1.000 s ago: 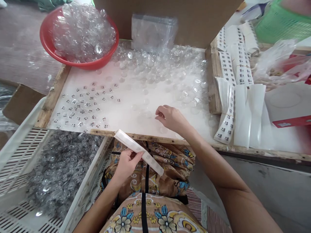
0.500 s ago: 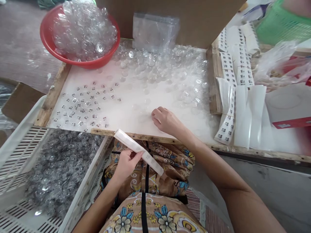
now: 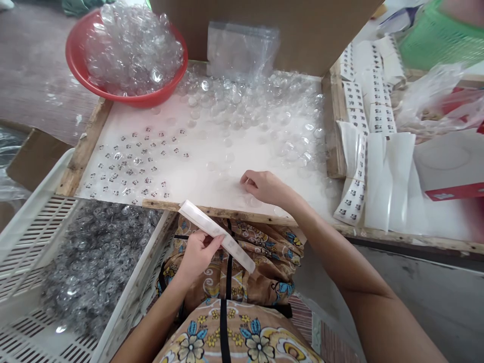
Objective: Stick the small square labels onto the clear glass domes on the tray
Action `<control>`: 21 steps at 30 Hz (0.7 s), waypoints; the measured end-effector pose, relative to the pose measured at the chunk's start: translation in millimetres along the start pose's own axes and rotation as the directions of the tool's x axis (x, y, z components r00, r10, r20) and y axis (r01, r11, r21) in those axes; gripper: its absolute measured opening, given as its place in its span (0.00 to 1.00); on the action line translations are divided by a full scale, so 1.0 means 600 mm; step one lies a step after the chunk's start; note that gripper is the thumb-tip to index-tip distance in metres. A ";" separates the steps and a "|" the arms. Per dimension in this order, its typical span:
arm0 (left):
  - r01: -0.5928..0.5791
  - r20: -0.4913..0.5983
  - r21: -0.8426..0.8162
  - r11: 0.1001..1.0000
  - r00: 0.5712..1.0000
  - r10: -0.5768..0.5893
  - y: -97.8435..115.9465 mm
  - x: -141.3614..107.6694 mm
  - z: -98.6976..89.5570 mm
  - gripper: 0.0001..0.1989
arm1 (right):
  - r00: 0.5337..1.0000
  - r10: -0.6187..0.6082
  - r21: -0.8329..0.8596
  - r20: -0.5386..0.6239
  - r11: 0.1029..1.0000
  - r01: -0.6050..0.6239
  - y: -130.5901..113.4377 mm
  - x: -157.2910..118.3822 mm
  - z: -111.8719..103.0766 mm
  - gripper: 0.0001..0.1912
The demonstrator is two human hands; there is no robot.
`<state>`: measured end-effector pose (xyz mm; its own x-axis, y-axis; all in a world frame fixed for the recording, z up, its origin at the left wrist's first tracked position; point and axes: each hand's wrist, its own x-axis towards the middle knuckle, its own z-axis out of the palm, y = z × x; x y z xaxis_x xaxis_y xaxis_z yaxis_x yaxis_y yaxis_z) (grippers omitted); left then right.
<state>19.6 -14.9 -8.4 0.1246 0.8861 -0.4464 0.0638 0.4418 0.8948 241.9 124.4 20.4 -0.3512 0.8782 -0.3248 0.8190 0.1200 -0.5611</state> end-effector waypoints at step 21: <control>0.000 0.005 0.011 1.000 1.000 0.000 -0.005 0.001 0.000 0.12 | 0.993 -0.095 -0.287 -0.074 0.955 0.070 -0.020 -0.029 0.025 0.09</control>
<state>19.1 -16.0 -11.3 0.1300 0.8853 -0.4466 0.0743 0.4404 0.8947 231.3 100.6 21.3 -0.3931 0.8946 -0.2123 0.8878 0.3093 -0.3408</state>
